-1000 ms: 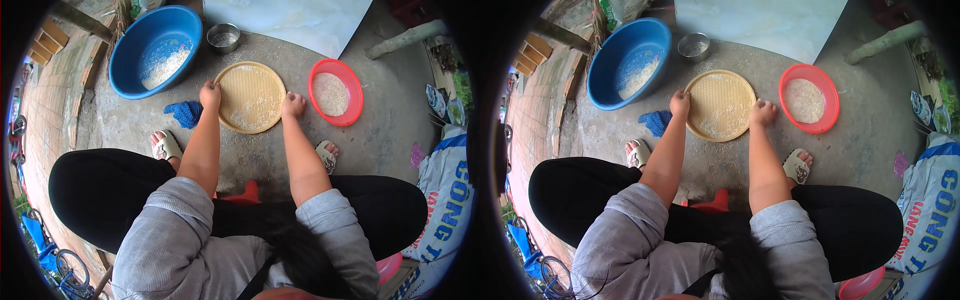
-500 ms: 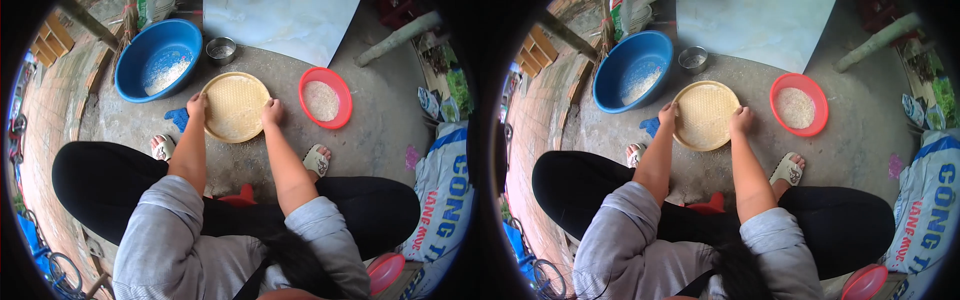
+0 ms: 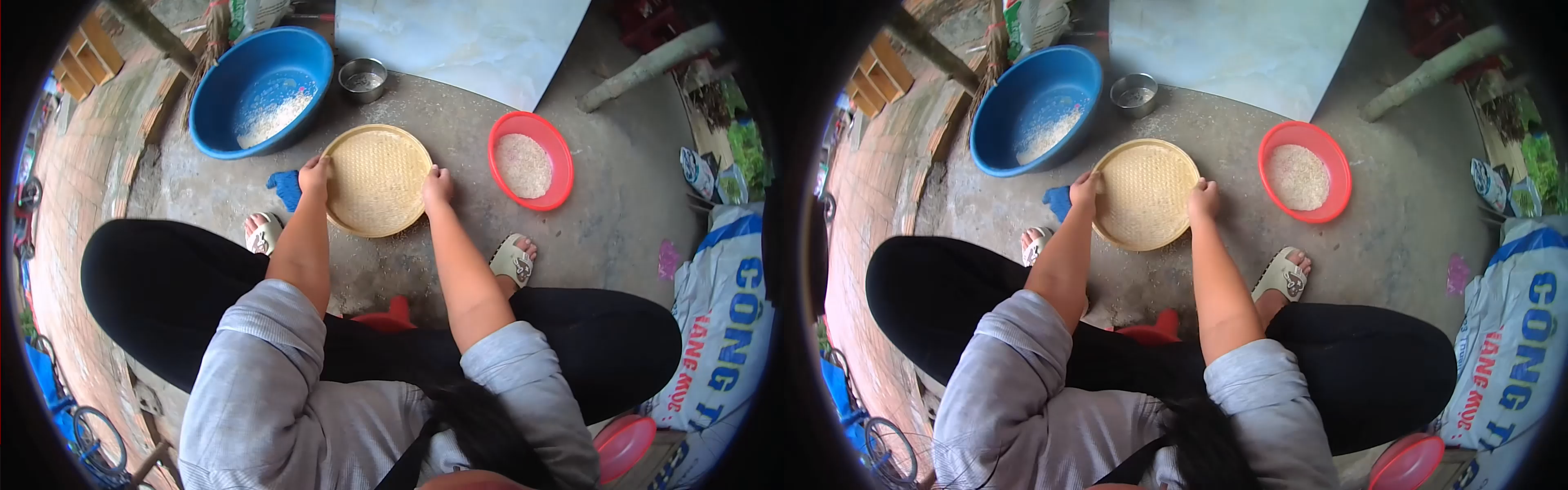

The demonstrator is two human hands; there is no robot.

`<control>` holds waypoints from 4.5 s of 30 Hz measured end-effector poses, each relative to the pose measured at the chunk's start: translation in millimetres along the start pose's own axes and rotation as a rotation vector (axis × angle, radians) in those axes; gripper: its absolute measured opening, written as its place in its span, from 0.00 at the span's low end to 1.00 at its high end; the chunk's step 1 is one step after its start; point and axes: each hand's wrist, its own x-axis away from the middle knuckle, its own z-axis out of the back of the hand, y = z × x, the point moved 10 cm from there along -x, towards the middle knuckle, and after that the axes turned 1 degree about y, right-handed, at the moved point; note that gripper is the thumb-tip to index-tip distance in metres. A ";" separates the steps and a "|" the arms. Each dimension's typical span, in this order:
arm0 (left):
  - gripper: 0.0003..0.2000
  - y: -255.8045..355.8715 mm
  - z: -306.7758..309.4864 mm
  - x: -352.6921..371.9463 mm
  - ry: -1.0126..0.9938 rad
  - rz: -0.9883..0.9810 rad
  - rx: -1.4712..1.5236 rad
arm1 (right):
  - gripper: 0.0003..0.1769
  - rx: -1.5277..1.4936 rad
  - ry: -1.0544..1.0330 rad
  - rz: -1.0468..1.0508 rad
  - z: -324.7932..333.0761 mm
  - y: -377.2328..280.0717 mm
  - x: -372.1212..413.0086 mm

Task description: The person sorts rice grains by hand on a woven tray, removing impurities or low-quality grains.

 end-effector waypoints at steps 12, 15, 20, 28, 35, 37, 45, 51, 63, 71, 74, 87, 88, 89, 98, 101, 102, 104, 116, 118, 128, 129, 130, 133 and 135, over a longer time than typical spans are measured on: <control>0.14 6.1 -62.8 34.8 -0.044 -0.025 0.014 | 0.25 0.035 0.105 -0.471 59.4 49.6 -20.2; 0.14 14.7 -0.5 13.9 0.011 0.026 0.092 | 0.28 -0.083 0.023 -0.201 -12.4 19.3 -7.9; 0.14 20.3 -63.6 38.7 0.004 -0.097 -0.038 | 0.26 -0.237 -0.016 -0.440 5.1 108.4 -59.6; 0.13 5.6 -36.7 20.3 -0.084 0.092 0.177 | 0.27 0.180 0.046 -0.375 40.7 10.5 0.8; 0.14 20.2 -62.3 42.3 0.034 0.025 0.102 | 0.26 -0.601 -0.144 -0.588 -24.7 128.9 -72.6; 0.14 32.0 -103.2 55.0 -0.094 -0.070 0.050 | 0.26 -0.564 0.134 -0.626 65.9 57.3 -21.5; 0.15 16.3 -16.1 11.0 0.000 0.087 0.211 | 0.25 0.072 0.170 -0.152 -4.1 23.9 -21.2; 0.16 12.2 -103.7 40.2 -0.060 0.091 0.170 | 0.24 -0.335 0.268 -0.385 66.5 63.1 -66.1; 0.16 12.6 -38.1 13.3 0.021 0.132 0.279 | 0.24 -0.096 0.011 -0.180 10.6 18.8 -48.1; 0.13 17.6 -84.6 10.6 -0.105 0.030 0.280 | 0.22 -0.007 0.123 -0.159 45.4 34.8 -54.8; 0.14 32.3 -19.2 -3.4 -0.025 0.087 0.269 | 0.19 -0.135 -0.090 0.004 -4.3 -15.4 -10.3; 0.14 15.3 -54.8 17.6 -0.047 0.014 0.239 | 0.22 0.107 0.203 -0.313 54.9 9.4 -2.6; 0.14 25.2 -32.0 14.6 -0.025 -0.006 0.224 | 0.22 0.050 0.166 -0.264 27.1 11.4 -1.0; 0.14 36.3 -14.4 14.8 0.001 -0.031 0.199 | 0.22 -0.014 0.119 -0.221 3.2 13.4 -1.8; 0.14 13.5 -105.4 58.7 0.006 -0.053 0.105 | 0.20 -0.040 0.379 -0.514 94.9 36.4 -9.3; 0.13 17.6 -85.8 31.5 0.012 -0.065 0.012 | 0.19 0.094 0.468 -0.417 86.2 24.8 6.4; 0.13 28.1 -71.6 27.0 -0.016 -0.046 0.039 | 0.19 0.103 0.339 -0.362 61.5 26.5 4.2; 0.14 47.7 -31.8 6.5 0.045 -0.088 -0.111 | 0.20 -0.012 0.227 -0.239 10.4 30.7 4.9; 0.14 8.6 -102.8 53.2 0.048 -0.118 -0.209 | 0.19 0.046 0.537 -0.533 109.9 46.6 13.0; 0.14 21.8 -69.2 33.0 0.041 -0.088 -0.169 | 0.20 0.108 0.387 -0.448 81.0 22.8 26.3; 0.17 12.8 -116.0 71.0 0.061 -0.181 -0.154 | 0.18 0.101 0.362 -0.442 110.6 51.7 -13.9; 0.17 16.6 -119.7 73.0 0.051 -0.179 -0.154 | 0.18 0.102 0.370 -0.448 112.1 50.9 -9.6; 0.16 20.4 -125.0 74.6 0.031 -0.184 -0.189 | 0.16 0.167 0.472 -0.474 120.6 47.2 1.1; 0.14 33.1 -104.9 56.0 0.006 -0.130 -0.151 | 0.15 0.195 0.399 -0.378 93.2 33.0 10.9; 0.14 51.4 -62.6 41.8 0.065 -0.143 -0.145 | 0.12 0.068 0.200 -0.169 39.8 22.2 5.4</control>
